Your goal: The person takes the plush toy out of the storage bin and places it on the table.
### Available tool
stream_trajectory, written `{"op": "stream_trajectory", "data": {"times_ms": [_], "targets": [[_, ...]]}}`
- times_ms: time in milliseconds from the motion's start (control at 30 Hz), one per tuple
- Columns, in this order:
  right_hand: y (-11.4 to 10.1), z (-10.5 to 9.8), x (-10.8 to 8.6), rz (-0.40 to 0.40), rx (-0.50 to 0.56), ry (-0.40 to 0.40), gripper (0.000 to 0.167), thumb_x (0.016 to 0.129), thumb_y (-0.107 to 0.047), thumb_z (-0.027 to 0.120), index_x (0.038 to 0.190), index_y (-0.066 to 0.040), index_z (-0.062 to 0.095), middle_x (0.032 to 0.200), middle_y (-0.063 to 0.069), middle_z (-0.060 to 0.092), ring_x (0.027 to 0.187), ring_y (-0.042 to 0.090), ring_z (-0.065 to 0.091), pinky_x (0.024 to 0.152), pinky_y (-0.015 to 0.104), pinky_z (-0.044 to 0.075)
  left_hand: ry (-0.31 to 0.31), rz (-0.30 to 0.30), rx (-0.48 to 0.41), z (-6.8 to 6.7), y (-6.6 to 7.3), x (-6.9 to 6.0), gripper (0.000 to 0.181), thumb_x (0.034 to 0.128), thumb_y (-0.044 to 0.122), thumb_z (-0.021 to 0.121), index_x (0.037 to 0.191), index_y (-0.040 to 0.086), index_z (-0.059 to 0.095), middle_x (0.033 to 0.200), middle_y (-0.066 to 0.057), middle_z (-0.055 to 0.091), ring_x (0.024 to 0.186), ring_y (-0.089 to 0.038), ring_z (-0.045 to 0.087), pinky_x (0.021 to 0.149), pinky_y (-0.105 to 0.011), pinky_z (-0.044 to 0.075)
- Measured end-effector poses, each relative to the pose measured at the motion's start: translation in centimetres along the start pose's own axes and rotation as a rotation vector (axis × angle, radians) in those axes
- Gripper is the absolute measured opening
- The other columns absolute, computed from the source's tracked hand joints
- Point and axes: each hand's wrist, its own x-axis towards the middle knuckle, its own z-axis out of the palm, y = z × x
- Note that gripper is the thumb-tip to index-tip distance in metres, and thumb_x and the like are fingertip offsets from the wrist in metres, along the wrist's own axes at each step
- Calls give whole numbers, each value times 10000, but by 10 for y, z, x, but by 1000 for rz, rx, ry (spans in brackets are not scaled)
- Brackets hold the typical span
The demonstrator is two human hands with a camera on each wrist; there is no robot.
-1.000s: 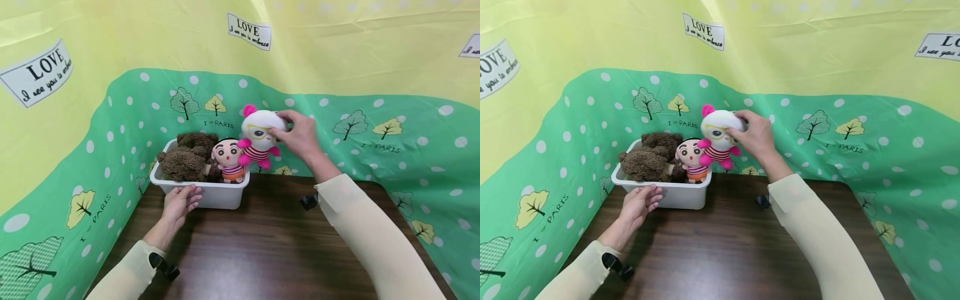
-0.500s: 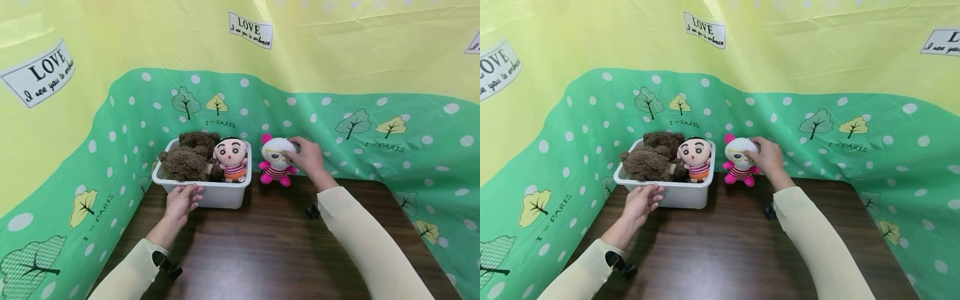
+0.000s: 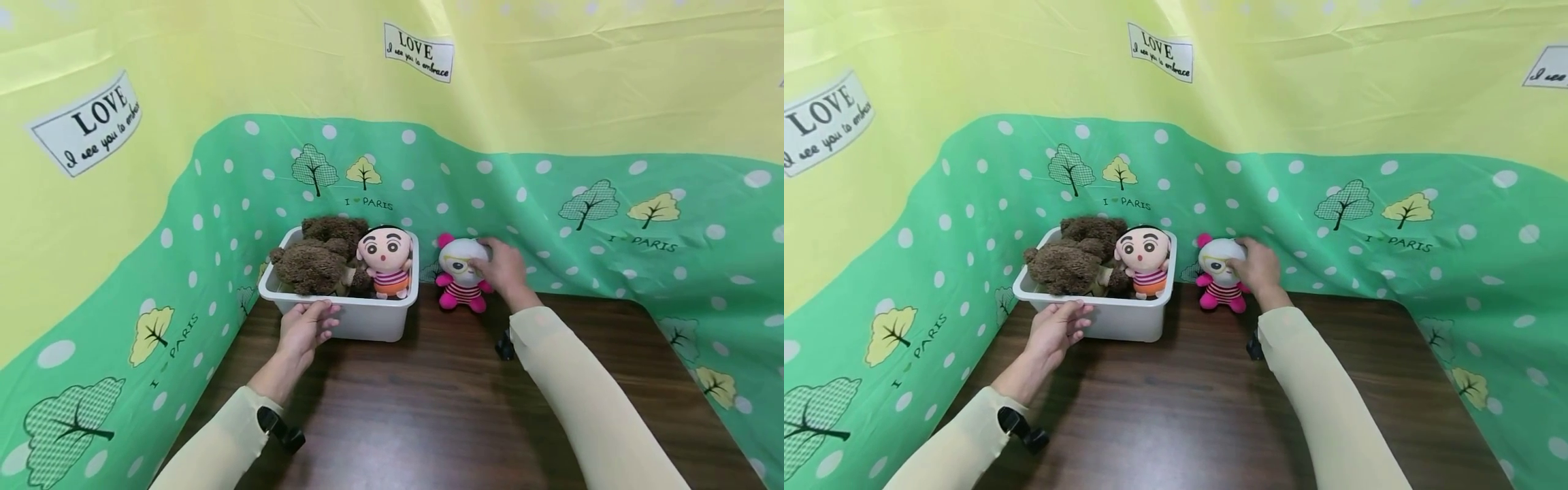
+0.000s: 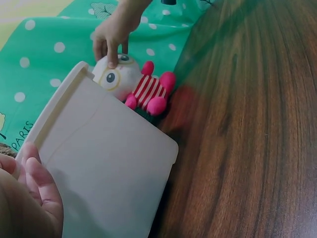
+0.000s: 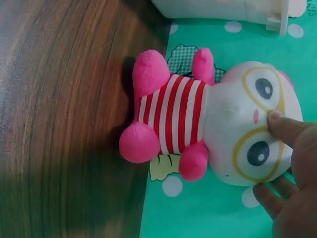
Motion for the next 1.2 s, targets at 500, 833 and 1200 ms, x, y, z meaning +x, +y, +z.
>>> {"op": "stream_trajectory", "data": {"times_ms": [500, 833, 1200], "targets": [[1, -13, 3, -105, -20, -43, 587, 878, -286, 825, 1353, -32, 592, 1332, 241, 610, 1204, 442, 562, 1008, 597, 472, 4, -13, -9, 0, -1, 0, 212, 938, 186, 686, 1075, 124, 537, 842, 49, 789, 614, -70, 689, 537, -202, 498], [-30, -35, -3, -232, -17, -54, 578, 880, -322, 821, 1349, -56, 612, 1372, 171, 607, 1261, 381, 552, 1031, 568, 472, 2, 0, -13, 2, 0, 0, 207, 943, 182, 682, 1070, 118, 532, 854, 43, 792, 617, -74, 690, 532, -200, 498], [-110, 4, 14, -242, 88, -227, 610, 901, -354, 792, 1397, -63, 586, 1363, 164, 603, 1227, 363, 566, 1011, 524, 500, 18, -6, -55, 4, 0, -2, 183, 943, 147, 668, 1046, 116, 520, 807, 53, 782, 585, -64, 663, 509, -189, 479]]}}
